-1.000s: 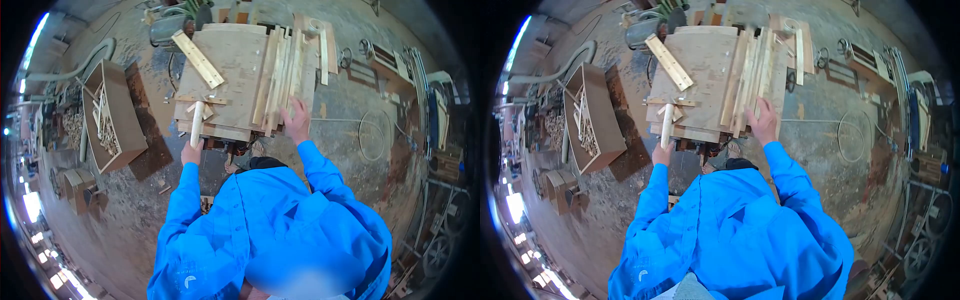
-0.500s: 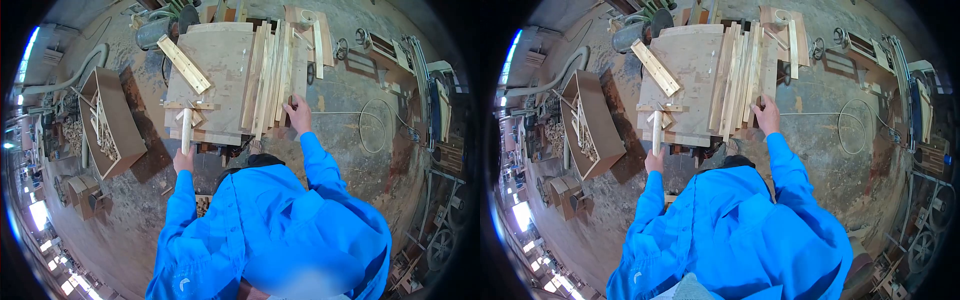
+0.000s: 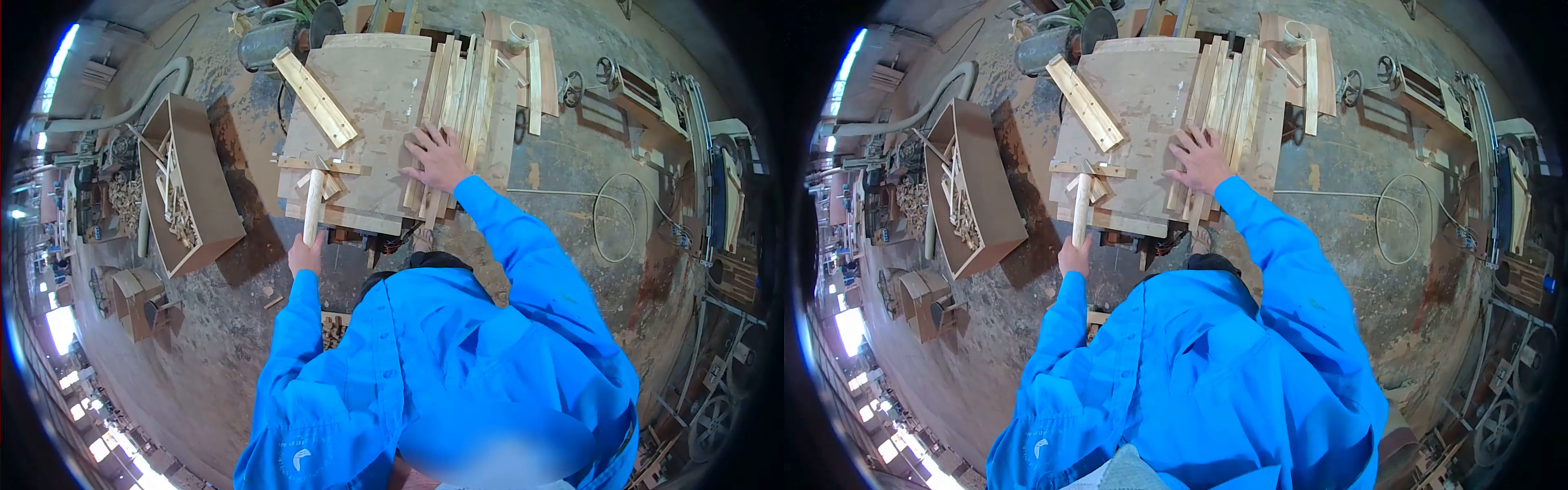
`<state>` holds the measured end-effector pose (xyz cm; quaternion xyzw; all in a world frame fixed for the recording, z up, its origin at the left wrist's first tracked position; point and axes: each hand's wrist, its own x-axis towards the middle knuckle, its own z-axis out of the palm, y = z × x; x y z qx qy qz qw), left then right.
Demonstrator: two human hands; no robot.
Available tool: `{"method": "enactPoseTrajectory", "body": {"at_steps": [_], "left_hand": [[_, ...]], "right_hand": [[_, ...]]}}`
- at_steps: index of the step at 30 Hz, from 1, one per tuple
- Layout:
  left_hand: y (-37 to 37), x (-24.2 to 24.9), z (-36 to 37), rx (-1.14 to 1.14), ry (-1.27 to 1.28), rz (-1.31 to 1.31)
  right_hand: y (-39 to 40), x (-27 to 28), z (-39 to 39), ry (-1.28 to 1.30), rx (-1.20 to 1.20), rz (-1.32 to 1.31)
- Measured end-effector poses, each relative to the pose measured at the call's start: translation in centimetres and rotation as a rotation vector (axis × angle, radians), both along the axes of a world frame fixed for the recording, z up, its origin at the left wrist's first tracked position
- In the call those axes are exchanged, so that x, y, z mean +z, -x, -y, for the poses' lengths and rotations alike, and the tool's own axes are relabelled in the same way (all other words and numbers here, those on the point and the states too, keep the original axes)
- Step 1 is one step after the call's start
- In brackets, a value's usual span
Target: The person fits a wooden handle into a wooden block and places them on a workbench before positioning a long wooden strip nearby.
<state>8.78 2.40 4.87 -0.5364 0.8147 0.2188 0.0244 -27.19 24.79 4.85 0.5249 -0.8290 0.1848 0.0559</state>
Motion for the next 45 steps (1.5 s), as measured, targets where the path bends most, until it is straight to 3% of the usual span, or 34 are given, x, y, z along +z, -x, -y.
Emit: {"method": "enactPoseTrajectory", "body": {"at_steps": [11, 14, 18, 19, 21, 22, 25, 27, 34, 39, 40, 41, 42, 43, 45], "left_hand": [[-0.2, -0.1, 0.1, 0.014, -0.014, -0.028], [-0.2, 0.0, -0.1, 0.011, -0.016, -0.043], [-0.1, 0.4, -0.2, 0.007, -0.017, -0.062], [-0.3, 0.3, -0.2, 0.011, -0.020, -0.061], [-0.3, -0.1, 0.1, 0.013, -0.013, -0.025], [-0.3, -0.3, 0.3, 0.004, -0.017, -0.021], [-1.0, -0.7, 0.2, -0.016, -0.030, -0.035], [-0.9, -0.6, 0.3, -0.005, -0.039, -0.049], [-1.5, -1.1, 0.7, -0.046, -0.032, -0.069], [-1.4, -0.8, 0.3, -0.042, -0.087, -0.121], [-1.3, -0.6, 0.2, -0.019, -0.143, 0.016], [-1.3, -0.1, 0.2, -0.053, -0.121, 0.069], [-1.5, 2.4, -0.7, 0.018, -0.123, -0.049], [-1.9, 1.3, 0.1, -0.013, -0.145, -0.024], [-2.2, 2.5, 0.0, -0.072, -0.207, -0.140]], "right_hand": [[0.5, -0.2, -3.2, -0.090, 0.049, 0.040], [0.3, -0.3, -3.4, 0.016, 0.026, 0.029], [0.0, 0.7, -6.6, 0.167, -0.458, 0.154], [0.0, 0.4, -7.9, 0.163, -0.455, 0.155], [0.0, -0.1, -10.3, 0.240, -0.742, 0.384], [0.0, -0.3, -11.2, 0.237, -0.752, 0.385], [-0.8, -0.9, -13.2, 0.151, -0.710, 0.520], [-0.8, -0.2, -13.4, 0.229, -0.601, 0.564], [-0.4, 0.8, -14.7, 0.132, -0.584, 0.868], [-1.3, 0.2, -15.9, 0.048, -0.399, 0.666], [-1.4, -2.5, -17.2, 0.016, -0.367, 0.599], [-2.0, -0.8, -16.5, -0.010, -0.338, 0.637], [-2.5, 0.5, -15.5, 0.094, -0.238, 0.807], [-2.1, -1.7, -16.2, -0.041, -0.309, 0.605], [-2.2, -2.0, -16.6, -0.056, -0.359, 0.615]]}}
